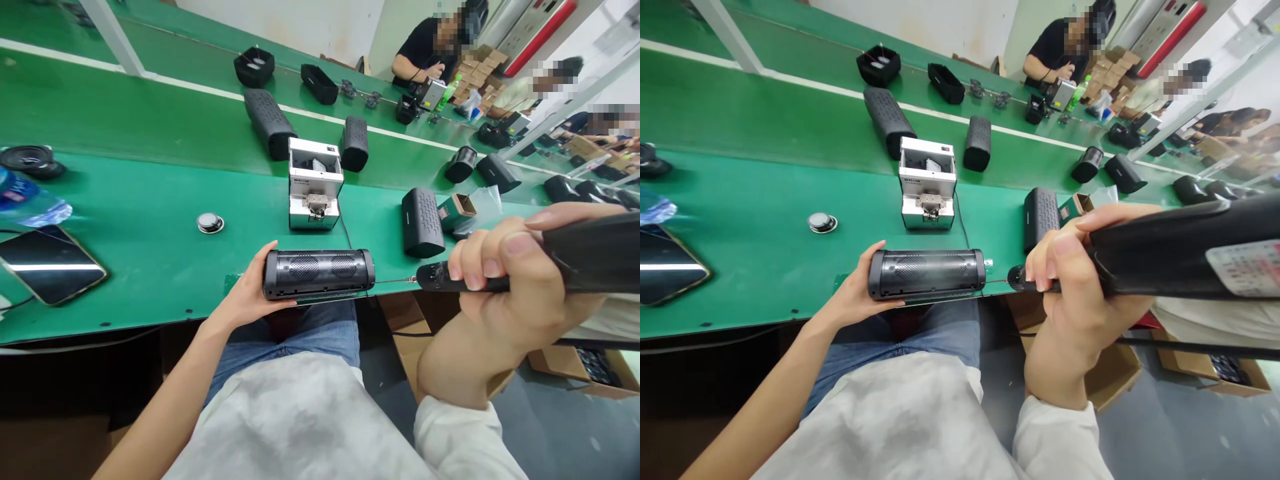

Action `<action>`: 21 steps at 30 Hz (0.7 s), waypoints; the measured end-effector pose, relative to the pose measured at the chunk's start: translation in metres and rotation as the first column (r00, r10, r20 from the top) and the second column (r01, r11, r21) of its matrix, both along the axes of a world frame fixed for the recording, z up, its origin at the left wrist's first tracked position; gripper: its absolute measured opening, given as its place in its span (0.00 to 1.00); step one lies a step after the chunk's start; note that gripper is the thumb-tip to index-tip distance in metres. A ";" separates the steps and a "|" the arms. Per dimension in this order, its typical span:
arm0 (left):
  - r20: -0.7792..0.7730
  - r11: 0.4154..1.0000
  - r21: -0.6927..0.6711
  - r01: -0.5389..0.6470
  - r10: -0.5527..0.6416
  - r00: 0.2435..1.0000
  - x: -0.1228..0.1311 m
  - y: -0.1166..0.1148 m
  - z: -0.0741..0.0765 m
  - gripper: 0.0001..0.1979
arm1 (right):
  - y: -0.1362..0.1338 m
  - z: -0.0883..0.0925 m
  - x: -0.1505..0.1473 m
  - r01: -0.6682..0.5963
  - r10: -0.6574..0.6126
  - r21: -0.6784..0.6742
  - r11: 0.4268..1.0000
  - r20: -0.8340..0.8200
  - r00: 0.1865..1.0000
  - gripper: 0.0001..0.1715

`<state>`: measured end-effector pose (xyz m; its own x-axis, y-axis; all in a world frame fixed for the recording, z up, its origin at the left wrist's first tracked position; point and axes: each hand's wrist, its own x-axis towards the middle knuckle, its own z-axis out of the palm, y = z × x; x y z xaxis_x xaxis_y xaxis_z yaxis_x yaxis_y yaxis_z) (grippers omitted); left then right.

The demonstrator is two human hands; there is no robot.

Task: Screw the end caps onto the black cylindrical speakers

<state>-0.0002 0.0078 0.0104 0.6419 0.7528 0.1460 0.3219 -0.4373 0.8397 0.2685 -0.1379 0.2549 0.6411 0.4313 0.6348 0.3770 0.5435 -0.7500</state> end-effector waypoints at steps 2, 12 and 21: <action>0.014 1.000 0.009 -0.004 0.004 1.000 0.000 -0.002 0.000 0.66 | -0.002 -0.006 -0.002 0.007 -0.007 -0.025 1.000 0.005 1.000 0.11; 0.078 1.000 0.011 0.019 -0.020 0.997 -0.002 -0.010 0.001 0.70 | 0.005 -0.051 -0.004 -0.153 0.127 -0.232 0.961 -0.126 0.984 0.15; 0.048 0.999 -0.047 -0.007 0.010 0.999 -0.005 -0.012 -0.001 0.69 | 0.005 -0.072 0.019 -0.292 0.277 -0.155 0.944 -0.107 0.955 0.12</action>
<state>-0.0047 -0.0043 0.0092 0.6285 0.7649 0.1411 0.2839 -0.3945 0.8740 0.2874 -0.1328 0.1830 0.5232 0.6988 0.4878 0.1579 0.4829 -0.8613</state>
